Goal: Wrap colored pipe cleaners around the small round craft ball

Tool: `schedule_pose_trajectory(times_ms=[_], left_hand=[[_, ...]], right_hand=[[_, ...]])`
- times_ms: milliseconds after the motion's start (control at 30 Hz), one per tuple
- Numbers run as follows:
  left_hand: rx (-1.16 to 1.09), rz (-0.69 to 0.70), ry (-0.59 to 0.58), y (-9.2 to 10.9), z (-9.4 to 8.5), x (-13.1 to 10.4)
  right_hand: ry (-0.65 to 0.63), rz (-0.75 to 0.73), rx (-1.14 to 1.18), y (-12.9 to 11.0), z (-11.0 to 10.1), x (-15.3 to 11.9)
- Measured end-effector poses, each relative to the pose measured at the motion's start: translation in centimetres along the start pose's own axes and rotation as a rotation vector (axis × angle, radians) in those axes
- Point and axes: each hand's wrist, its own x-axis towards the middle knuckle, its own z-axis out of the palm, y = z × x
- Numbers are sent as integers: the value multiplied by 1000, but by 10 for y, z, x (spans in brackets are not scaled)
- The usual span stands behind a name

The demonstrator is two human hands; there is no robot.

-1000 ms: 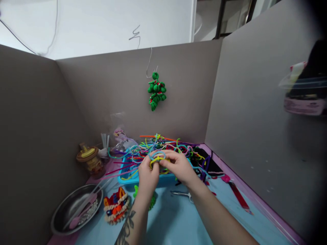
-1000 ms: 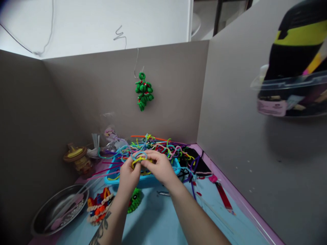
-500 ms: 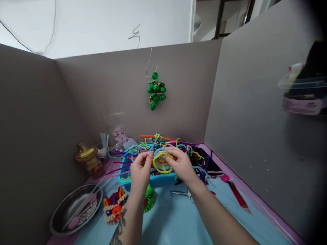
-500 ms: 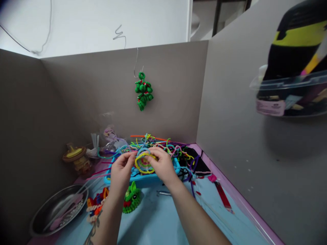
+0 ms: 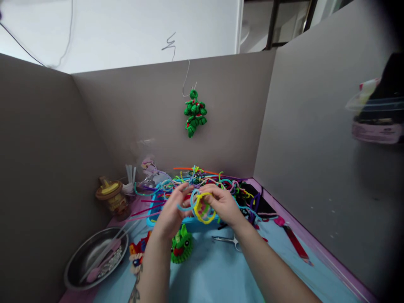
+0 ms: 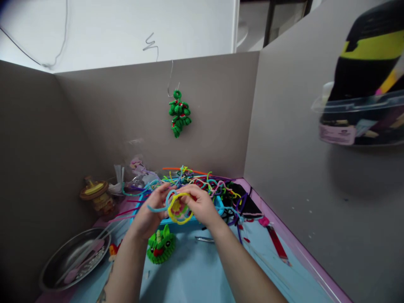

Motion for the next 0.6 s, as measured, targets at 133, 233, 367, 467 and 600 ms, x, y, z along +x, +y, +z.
schedule_pose_trajectory(times_ms=[133,233,367,467,600], left_hand=[[43,-121,-160,-16,11,-4],[-26,-84,-172,-19,17,-4],[-127,-44,-55,-15,19,-1],[-225,87,61,-14,19,3],[-248,171,92,-19,19,6]], right_hand=[[-70,-157,-193,3,2,-1],[-12,-167,-282,5,4,-4],[37,-128,-218,2,5,-7],[29,-226,-204,-7,5,-9],[26,-254,-257,-16,10,-9]])
